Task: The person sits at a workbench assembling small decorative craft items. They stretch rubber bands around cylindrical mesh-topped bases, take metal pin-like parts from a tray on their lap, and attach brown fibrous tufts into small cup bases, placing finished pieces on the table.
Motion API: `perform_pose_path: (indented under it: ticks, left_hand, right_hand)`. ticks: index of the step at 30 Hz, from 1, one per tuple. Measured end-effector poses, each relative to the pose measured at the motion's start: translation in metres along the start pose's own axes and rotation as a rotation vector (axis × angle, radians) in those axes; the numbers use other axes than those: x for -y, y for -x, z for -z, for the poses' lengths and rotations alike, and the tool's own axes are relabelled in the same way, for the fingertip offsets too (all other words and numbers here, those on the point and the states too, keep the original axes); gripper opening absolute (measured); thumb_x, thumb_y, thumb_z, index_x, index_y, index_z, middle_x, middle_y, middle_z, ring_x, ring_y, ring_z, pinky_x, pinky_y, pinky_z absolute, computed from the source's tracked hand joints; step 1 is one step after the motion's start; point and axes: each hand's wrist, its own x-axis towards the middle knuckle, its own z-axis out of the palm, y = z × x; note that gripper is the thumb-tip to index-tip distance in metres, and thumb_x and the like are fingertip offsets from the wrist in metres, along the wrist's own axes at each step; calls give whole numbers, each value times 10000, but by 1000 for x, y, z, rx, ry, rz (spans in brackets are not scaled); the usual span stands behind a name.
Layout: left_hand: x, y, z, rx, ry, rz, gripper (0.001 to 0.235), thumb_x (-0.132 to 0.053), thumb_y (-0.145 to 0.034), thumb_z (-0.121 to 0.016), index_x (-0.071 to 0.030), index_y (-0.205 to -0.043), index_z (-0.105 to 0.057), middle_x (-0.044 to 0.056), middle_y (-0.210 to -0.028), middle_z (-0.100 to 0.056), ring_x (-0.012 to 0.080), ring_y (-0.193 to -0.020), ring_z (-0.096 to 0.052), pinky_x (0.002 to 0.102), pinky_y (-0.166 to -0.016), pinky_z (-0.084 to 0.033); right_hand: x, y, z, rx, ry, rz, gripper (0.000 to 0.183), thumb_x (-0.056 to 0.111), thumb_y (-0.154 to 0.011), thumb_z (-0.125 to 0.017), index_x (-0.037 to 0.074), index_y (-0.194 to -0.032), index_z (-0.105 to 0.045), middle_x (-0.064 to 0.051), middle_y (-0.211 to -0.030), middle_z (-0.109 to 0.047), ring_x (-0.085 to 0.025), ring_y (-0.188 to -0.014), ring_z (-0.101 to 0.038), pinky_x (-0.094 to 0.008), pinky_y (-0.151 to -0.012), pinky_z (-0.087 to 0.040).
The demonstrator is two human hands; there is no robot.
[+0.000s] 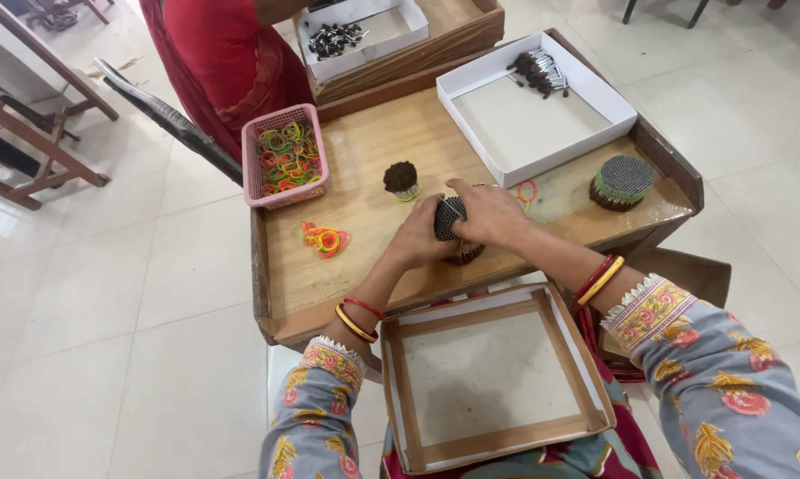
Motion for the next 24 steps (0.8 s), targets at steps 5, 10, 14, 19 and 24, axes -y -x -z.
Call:
perform_pose_path:
  ticks: [5,10,14,19,24]
  left_hand:
    - [-9,6,10,46,-64,26,1079,-454,-604,-865,-39,-1493,-417,152,-1440,-506,301,-1324,-547,386,-1076,-469]
    - [-9,10,12,47,-45,-44,1069,-479,-603,-885,-75,-1486,-439,129,-1428,-505,295,-1323,-548,391,-1080,-468]
    - [-10,11,16,56,-26,-57,1042,-526,-599,-879,-100,-1456,-468,114,-1397,-519,288,-1299,-565,398,-1060,-480]
    - [1,8,10,24,5,-95,1028,-560,-596,-890,-86,-1417,-492,133,-1370,-514,298,-1287,-566,397,-1069,-484]
    - [11,8,1,-67,95,-131,1009,-526,-643,-903,-48,-1430,-490,158,-1366,-486,329,-1324,-502,418,-1114,-431]
  right_hand:
    - [-19,13,-3,-63,-241,11,921,-5,-710,-659,247,-1550,-381,-207,-1024,-740,-400,-1004,-694,-508,-882,-532]
    - [-39,13,-1,-41,-671,-28,935,-59,-716,-606,250,-1565,-365,-134,-1044,-777,-208,-921,-746,-346,-833,-608]
    - [-75,-6,-37,-36,-934,-102,805,-90,-788,-624,153,-1537,-458,-135,-1002,-766,-128,-887,-711,-271,-805,-595]
    - [-108,-20,-86,27,-1266,-103,626,-95,-859,-599,29,-1470,-541,-86,-1073,-752,-116,-927,-708,-240,-829,-595]
    - [-77,7,-78,-28,-1275,74,559,209,-1003,-666,47,-1517,-520,-94,-1448,-625,-154,-1295,-582,-302,-1096,-473]
